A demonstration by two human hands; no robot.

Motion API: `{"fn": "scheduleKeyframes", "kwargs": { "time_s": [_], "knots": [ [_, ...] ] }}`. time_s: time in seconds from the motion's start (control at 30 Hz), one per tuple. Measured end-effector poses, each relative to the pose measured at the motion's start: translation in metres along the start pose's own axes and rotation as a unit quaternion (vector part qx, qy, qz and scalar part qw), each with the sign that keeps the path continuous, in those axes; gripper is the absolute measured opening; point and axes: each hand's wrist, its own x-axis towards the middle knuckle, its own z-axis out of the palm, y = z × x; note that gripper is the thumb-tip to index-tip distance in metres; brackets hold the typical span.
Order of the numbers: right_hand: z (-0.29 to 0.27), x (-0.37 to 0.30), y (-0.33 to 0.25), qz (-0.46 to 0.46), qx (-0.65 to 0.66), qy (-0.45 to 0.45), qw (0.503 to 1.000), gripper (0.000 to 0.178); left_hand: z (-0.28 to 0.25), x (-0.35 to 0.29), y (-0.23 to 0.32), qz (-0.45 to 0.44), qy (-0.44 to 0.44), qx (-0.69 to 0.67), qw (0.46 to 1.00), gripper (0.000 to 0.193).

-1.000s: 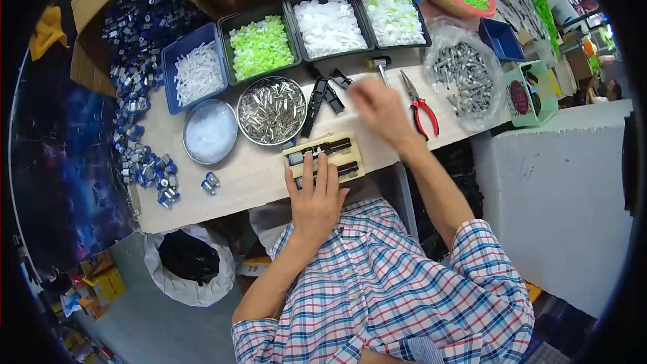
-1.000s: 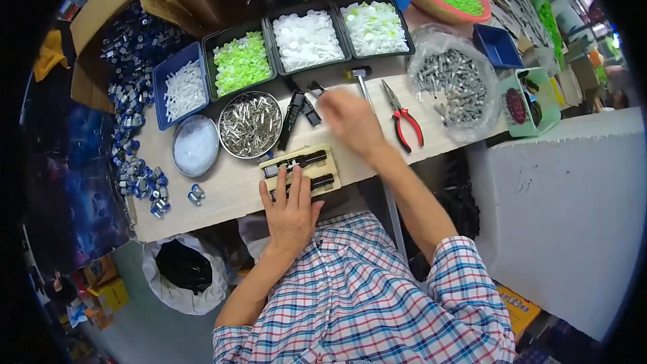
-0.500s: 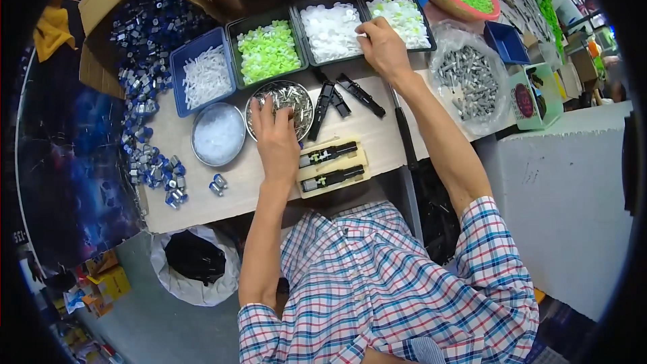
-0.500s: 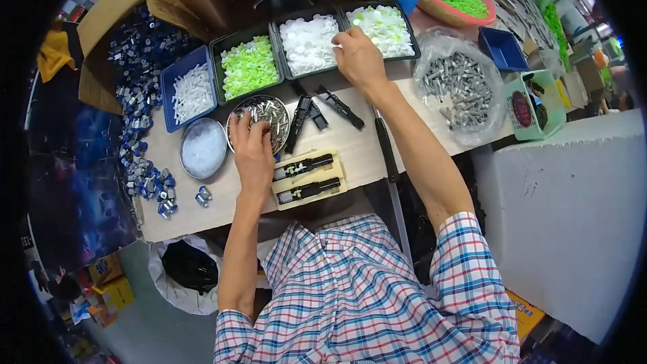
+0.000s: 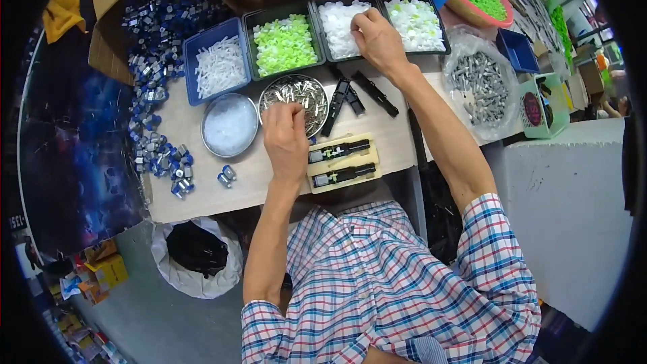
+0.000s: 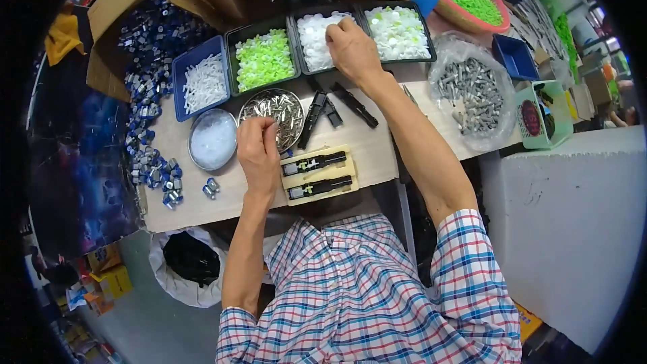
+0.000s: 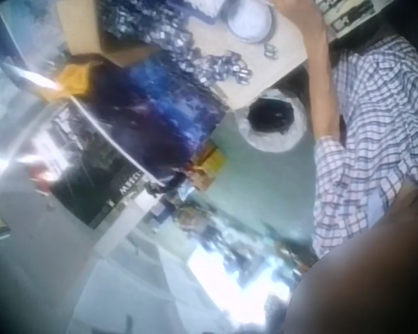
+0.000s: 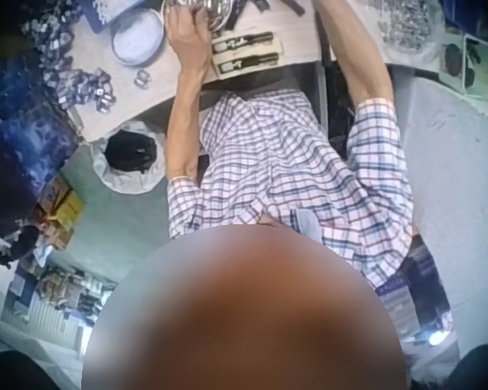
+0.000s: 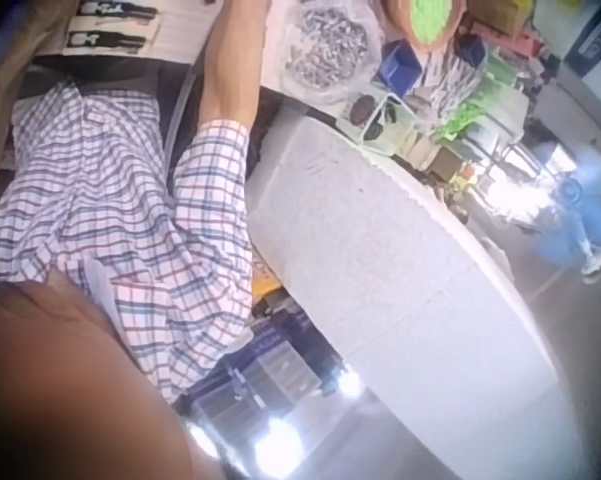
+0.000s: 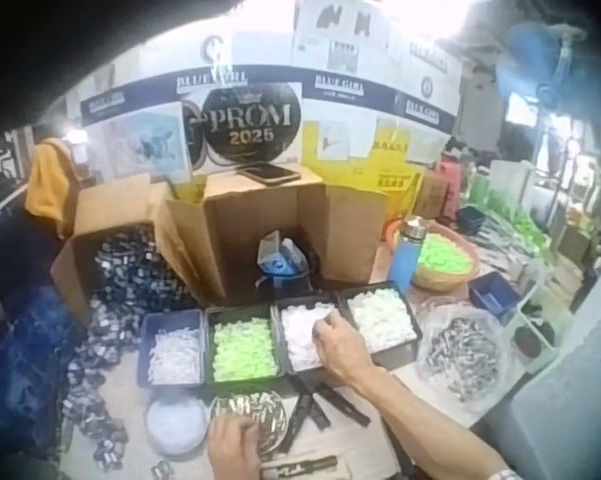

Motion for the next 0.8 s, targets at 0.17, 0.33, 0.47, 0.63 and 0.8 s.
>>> {"fn": "scheduleKeyframes", "kwargs": {
  "time_s": [0.17,0.33,0.47,0.63,0.8],
  "knots": [
    [0.003,-0.012,0.001,0.012,0.020,0.042,0.999,0.012,-0.015,-0.012,0.019,-0.191,-0.002,-0.221,0.956,0.009],
    [0.007,-0.005,-0.002,-0.010,0.001,0.039,0.999,0.010,-0.028,-0.030,0.043,-0.314,-0.032,-0.407,0.857,0.011],
    [0.009,-0.003,0.004,-0.023,-0.013,0.043,0.999,0.006,-0.038,-0.046,0.058,-0.363,-0.057,-0.447,0.816,0.013],
    [-0.001,-0.011,-0.010,-0.032,0.011,0.107,0.994,0.004,-0.040,-0.066,0.054,-0.388,-0.038,-0.515,0.764,0.014],
    [-0.033,-0.067,-0.074,0.068,0.232,0.058,0.969,0.003,-0.045,-0.073,0.063,-0.393,-0.020,-0.509,0.765,0.019]
  ]
}}
